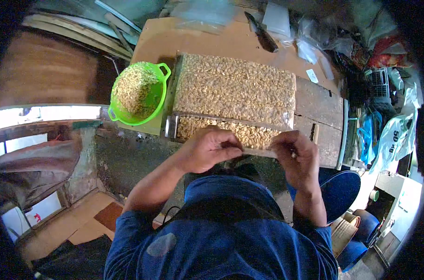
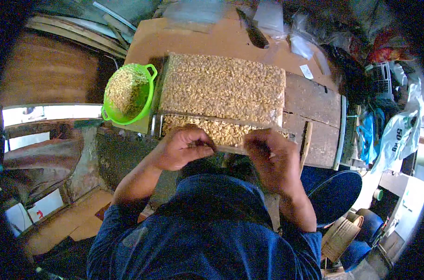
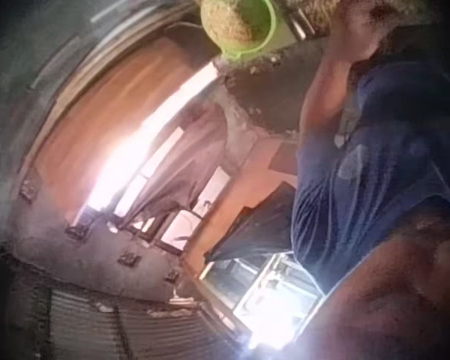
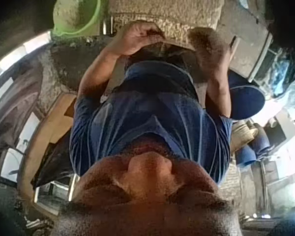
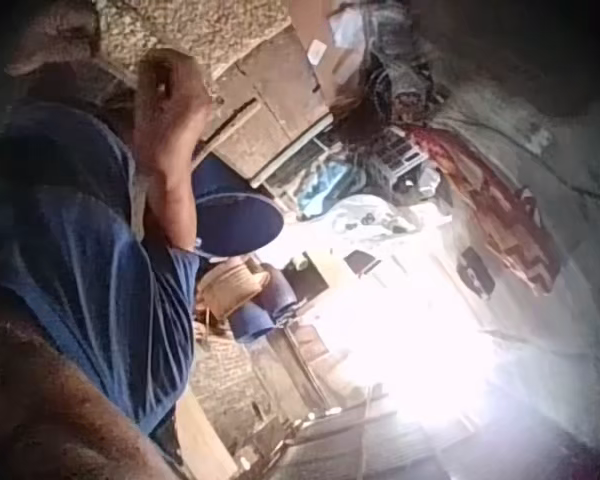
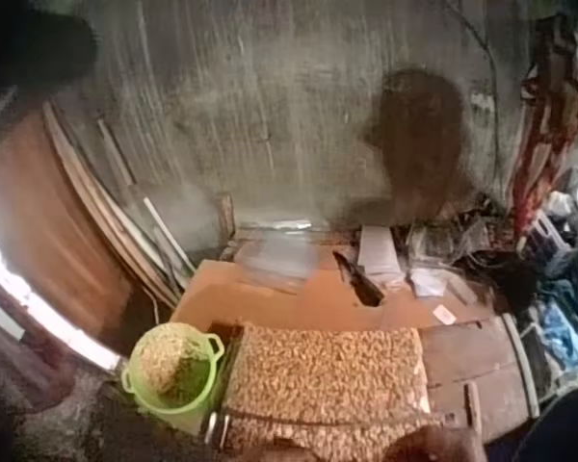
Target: The person fills a wooden frame with grains from a green bowl by hand, levels the surface, and covers it with a plastic sheet before walking toward a wooden door.
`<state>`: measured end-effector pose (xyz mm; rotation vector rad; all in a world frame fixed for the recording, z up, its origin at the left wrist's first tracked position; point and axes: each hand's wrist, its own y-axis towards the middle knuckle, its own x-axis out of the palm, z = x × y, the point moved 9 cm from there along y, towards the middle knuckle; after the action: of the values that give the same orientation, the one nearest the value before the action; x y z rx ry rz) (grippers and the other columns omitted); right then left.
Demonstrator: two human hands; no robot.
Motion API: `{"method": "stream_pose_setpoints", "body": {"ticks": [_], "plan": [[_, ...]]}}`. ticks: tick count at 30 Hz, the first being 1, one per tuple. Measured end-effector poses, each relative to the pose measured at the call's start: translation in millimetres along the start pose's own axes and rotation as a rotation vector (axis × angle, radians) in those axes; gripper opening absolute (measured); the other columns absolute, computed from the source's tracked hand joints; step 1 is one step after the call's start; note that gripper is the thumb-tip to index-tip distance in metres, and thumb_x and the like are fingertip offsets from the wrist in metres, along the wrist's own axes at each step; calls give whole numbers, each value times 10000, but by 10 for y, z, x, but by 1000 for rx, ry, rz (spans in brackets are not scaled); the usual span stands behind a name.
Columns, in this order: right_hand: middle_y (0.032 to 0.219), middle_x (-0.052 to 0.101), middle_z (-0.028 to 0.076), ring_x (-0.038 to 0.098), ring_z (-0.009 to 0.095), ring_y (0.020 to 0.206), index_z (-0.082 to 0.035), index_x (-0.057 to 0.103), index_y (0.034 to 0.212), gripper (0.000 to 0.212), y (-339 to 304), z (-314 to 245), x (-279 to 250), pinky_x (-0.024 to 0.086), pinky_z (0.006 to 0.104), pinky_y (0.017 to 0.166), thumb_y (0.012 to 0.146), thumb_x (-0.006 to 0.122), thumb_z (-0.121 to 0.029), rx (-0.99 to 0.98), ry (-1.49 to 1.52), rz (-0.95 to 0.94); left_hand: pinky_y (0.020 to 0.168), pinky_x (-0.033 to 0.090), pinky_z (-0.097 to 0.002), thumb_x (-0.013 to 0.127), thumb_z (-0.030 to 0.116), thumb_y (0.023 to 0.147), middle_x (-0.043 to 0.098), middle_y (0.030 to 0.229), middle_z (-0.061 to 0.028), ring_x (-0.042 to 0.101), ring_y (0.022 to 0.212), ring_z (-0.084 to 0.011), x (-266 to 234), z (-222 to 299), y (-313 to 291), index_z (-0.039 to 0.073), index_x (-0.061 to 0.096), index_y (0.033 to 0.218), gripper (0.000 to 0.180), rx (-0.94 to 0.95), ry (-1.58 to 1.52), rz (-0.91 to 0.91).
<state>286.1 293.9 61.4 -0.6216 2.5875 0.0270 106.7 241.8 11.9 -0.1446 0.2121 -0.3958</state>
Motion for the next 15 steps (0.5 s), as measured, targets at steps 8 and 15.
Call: {"method": "stream_pose_setpoints", "body": {"ticks": [8,15], "plan": [[805,662,35,597,102,692,-21,655,941,78,-106,1033,-232,492,265,625,897,670,-83,281,-2,217,699,522,-280,676,180,936,704,829,-70,648,768,-96,-532,-549,-353,-8,685,958,189,-229,41,248],[826,704,119,680,185,757,-30,679,941,96,-262,1310,-234,524,322,704,891,671,-111,367,-201,268,664,510,-297,681,176,921,712,809,-91,660,731,-131,-716,-770,-470,-6,684,952,185,-355,256,461]]}}
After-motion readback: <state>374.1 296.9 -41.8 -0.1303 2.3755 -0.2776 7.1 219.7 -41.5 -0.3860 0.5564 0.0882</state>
